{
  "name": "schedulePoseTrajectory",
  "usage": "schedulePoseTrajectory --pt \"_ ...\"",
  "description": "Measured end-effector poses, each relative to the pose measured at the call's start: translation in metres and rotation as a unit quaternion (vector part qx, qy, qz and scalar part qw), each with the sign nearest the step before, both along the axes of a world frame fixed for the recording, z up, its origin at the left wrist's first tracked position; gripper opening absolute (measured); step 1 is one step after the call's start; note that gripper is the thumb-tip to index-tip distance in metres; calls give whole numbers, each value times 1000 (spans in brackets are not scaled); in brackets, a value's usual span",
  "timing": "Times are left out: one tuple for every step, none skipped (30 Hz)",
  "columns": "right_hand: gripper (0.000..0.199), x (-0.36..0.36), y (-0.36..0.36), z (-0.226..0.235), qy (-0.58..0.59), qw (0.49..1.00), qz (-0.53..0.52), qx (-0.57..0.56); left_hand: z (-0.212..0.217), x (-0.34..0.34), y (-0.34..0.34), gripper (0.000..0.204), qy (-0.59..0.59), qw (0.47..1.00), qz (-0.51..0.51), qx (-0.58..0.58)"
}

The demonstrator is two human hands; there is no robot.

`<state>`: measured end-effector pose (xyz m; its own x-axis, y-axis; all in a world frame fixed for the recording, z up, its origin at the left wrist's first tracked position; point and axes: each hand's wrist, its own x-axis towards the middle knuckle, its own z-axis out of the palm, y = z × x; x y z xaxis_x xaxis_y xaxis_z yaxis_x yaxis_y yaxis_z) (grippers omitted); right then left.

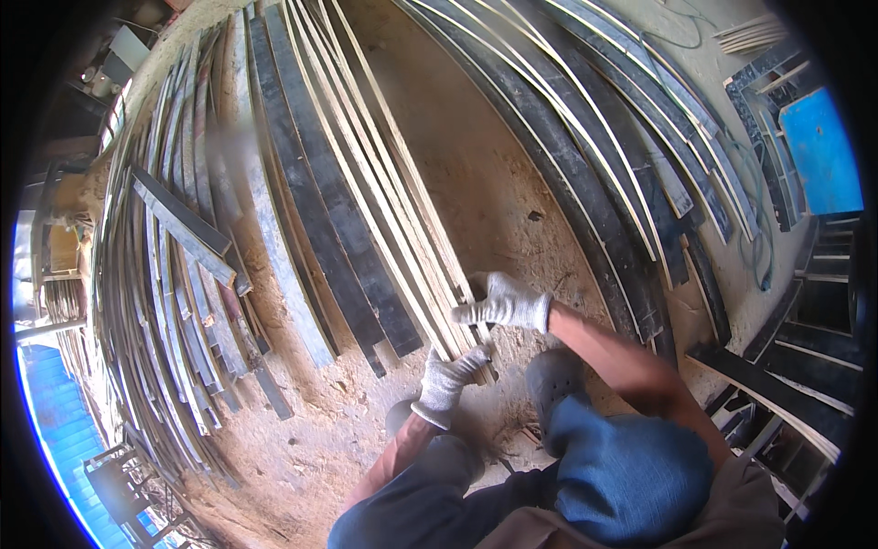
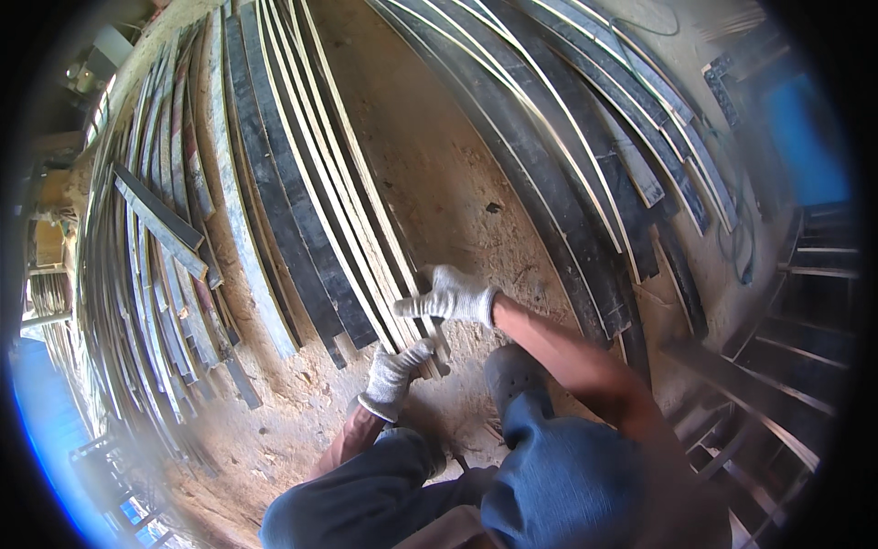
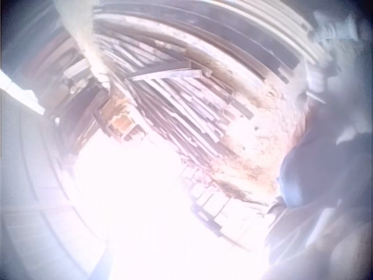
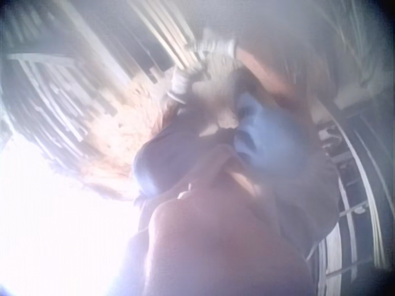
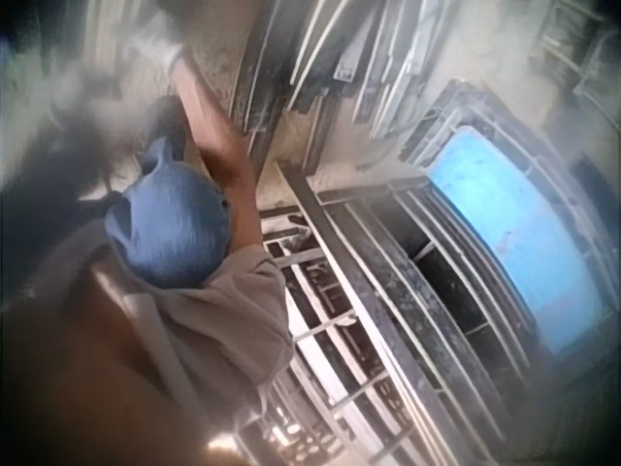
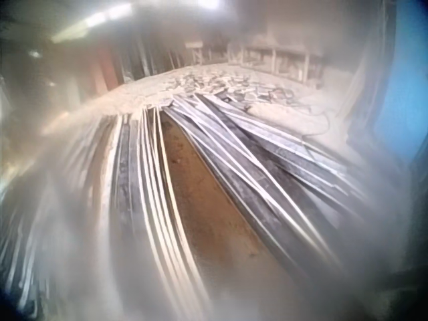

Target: The person picks up long metal strips from a pile on the floor, carries them to a workbench, and places them in a stack. The person repeats this process, gathering more strips and adding them to the pile on the bench.

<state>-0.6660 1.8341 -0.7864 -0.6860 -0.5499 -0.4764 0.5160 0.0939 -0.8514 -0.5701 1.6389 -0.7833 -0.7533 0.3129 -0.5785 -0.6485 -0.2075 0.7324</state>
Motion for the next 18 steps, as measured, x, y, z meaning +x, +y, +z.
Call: schedulePoseTrajectory --pt "97 2 -2 -7 9 1000 -8 15 -7 3 -4 47 -14 1000 -6 -9" --pt "97 6 -5 -17 17 999 -16 30 -11 5 -5 47 -4 1000 4 -4" --pt "97 8 -6 -18 42 997 -33 52 -14 5 -3 47 5 1000 11 2" --pt "96 9 -6 -19 47 996 -35 61 -16 5 -2 48 14 1000 18 9" --pt "96 9 -6 -20 53 995 -36 71 -16 5 -4 47 8 1000 9 5" --pt "95 10 -6 -21 58 994 -38 80 -17 5 -5 47 9 1000 5 7" --pt "95 10 -6 -20 59 994 -42 79 -16 5 -4 47 12 1000 2 10" --pt "94 11 -6 -18 60 994 -46 78 -15 4 -3 47 15 1000 0 12" --pt "93 12 -7 -19 61 994 -51 76 -14 3 -3 47 12 1000 -1 11" --pt "93 11 -7 -19 61 994 -55 73 -13 2 -3 47 13 1000 -7 10" --pt "97 10 -7 -20 62 994 -43 83 -13 2 -3 47 14 1000 -14 10" --pt "98 12 -8 -21 62 994 -44 75 -12 2 -4 47 15 1000 -20 9" --pt "100 13 -9 -22 62 995 -45 67 -11 3 -5 47 18 1000 -18 4" --pt "101 11 -7 -20 64 995 -49 61 -7 0 -5 48 2 999 -32 -1" --pt "104 7 -3 -14 74 996 -40 42 -1 -4 -7 48 -14 999 -47 -7" --pt "99 6 0 -14 94 994 -37 47 5 -6 -8 49 -31 998 -61 -13" --pt "92 6 2 -13 63 996 -38 41 8 -3 -4 49 18 1000 -12 23" --pt "86 8 6 -10 30 998 -35 36 16 0 -10 47 -13 999 -1 46"
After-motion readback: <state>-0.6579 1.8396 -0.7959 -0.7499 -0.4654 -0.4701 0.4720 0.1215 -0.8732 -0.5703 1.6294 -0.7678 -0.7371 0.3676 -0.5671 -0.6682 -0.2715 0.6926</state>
